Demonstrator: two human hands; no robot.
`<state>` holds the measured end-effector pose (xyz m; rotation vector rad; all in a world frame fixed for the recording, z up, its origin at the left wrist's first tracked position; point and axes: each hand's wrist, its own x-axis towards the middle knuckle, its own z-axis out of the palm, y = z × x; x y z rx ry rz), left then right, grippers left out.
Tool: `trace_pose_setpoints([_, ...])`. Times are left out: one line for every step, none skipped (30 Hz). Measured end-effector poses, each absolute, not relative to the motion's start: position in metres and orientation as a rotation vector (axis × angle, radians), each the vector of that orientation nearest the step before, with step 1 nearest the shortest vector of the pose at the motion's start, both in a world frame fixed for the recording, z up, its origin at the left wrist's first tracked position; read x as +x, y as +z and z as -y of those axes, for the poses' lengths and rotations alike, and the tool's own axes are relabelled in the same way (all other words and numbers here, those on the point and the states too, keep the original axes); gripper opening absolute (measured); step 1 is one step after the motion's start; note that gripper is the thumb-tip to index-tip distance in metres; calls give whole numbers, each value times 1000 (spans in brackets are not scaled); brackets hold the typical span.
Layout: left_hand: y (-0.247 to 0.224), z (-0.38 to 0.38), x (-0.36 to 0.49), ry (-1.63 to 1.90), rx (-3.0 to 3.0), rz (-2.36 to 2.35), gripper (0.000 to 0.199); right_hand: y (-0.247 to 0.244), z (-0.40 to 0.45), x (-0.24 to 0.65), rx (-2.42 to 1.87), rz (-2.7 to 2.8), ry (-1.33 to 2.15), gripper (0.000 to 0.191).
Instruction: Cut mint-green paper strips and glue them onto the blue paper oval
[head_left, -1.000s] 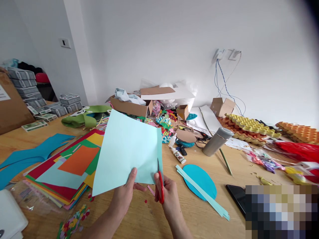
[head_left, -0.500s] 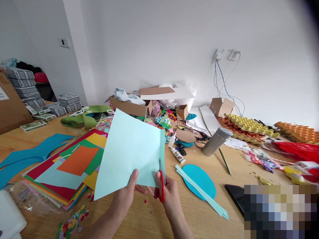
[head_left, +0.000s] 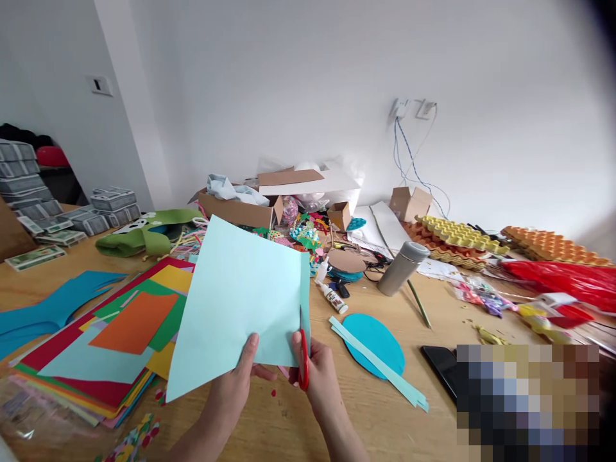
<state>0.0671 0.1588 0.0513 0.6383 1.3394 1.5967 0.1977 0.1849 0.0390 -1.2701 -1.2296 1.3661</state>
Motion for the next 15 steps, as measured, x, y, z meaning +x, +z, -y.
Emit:
trace_pose_setpoints([51,-158,67,1585,653,-1349,58,38,-185,198,-1257,1222,1375,60])
trace_pose_setpoints([51,-158,67,1571,669,-1353,56,37,-186,199,-1244,1215,1383,59])
trace_pose_setpoints([51,-158,67,1558,684,-1356,54,37,-187,199,-1233,1210,1388,59])
trace_pose_setpoints([51,-158,66,1546,695,-1359,52,37,-187,200,-1226,1207,1392,58])
trace_pose_setpoints([51,-157,66,1537,701,-1359,51,37,-188,200,-1222,1207,1394,58])
trace_pose_setpoints([51,-157,66,1529,704,-1357,50,37,-188,201,-1221,1209,1396,58])
trace_pose_setpoints([51,-157,66,1525,704,-1358,49,38,-189,202,-1221,1211,1397,57])
trace_pose_setpoints([52,-157,66,1528,703,-1356,48,39,-189,202,-1223,1213,1398,57])
trace_pose_setpoints([52,-157,66,1542,696,-1346,49,39,-189,203,-1226,1215,1401,57])
trace_pose_setpoints([52,-157,66,1562,684,-1331,50,40,-189,203,-1232,1217,1403,57])
trace_pose_setpoints([51,-158,67,1579,670,-1313,52,41,-189,204,-1239,1218,1402,57])
trace_pose_setpoints([50,-158,67,1593,656,-1294,54,42,-188,204,-1248,1217,1400,57])
trace_pose_setpoints([50,-159,68,1604,641,-1277,56,43,-188,204,-1255,1215,1399,57])
trace_pose_setpoints([49,-159,68,1608,627,-1266,57,44,-188,204,-1258,1213,1398,57])
trace_pose_setpoints([48,-160,69,1608,618,-1265,58,45,-187,204,-1259,1210,1397,58])
